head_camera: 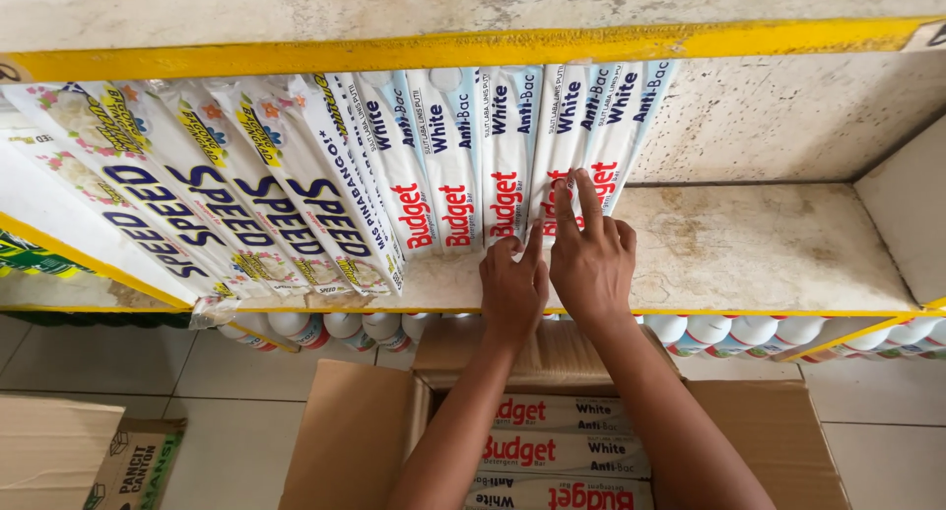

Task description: The person repeatedly takes bars of Budget detergent from a cardboard box and places them upright on a store shelf next to other detergent bars. The person arranges the bars in a neat row, filling the available space on the shelf.

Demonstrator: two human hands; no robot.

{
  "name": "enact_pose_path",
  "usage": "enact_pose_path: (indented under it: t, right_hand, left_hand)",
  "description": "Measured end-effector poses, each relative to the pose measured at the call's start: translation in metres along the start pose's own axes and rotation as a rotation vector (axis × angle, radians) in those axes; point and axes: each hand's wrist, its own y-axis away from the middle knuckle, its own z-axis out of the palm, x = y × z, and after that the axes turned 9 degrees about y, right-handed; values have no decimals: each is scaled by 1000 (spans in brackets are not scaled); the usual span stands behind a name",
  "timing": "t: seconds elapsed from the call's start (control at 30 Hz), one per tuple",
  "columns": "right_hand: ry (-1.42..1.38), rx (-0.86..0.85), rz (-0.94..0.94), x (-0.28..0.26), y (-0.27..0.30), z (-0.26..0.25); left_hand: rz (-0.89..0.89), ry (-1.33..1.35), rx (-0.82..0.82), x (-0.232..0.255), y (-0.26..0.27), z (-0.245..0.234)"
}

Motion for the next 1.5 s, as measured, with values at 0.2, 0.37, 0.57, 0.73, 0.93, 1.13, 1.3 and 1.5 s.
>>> enact_pose_path:
  t: [0.2, 0.37, 0.57, 0.73, 0.93, 1.13, 1.3, 1.5]
  right_hand:
    - [-69, -52, -35, 6, 2, -19]
    - [-184, -26, -36, 10, 11, -42]
    - [-462, -323, 56, 24, 75, -73]
    - [-569, -725, 108, 42, 164, -53]
    - [-458, -1275, 102, 34, 244, -22]
    - [-236, -1382, -84, 10, 254, -12]
    - [-163, -1395, -203, 10, 280, 19]
    - [-151, -1364, -221, 10, 269, 2]
  left_hand:
    - [20, 92, 12, 0, -1, -6]
    - [64, 181, 28, 8, -1, -22]
    - [-124, 341, -269, 41, 35, -78]
    - [-137, 307, -556, 26, 104, -73]
    - [-404, 137, -1001, 35, 135, -78]
    - [-254, -78, -1156, -22, 209, -30]
    - [-313, -149, -1262, -15, 216, -33]
    - [-265, -166, -1255, 1, 198, -45]
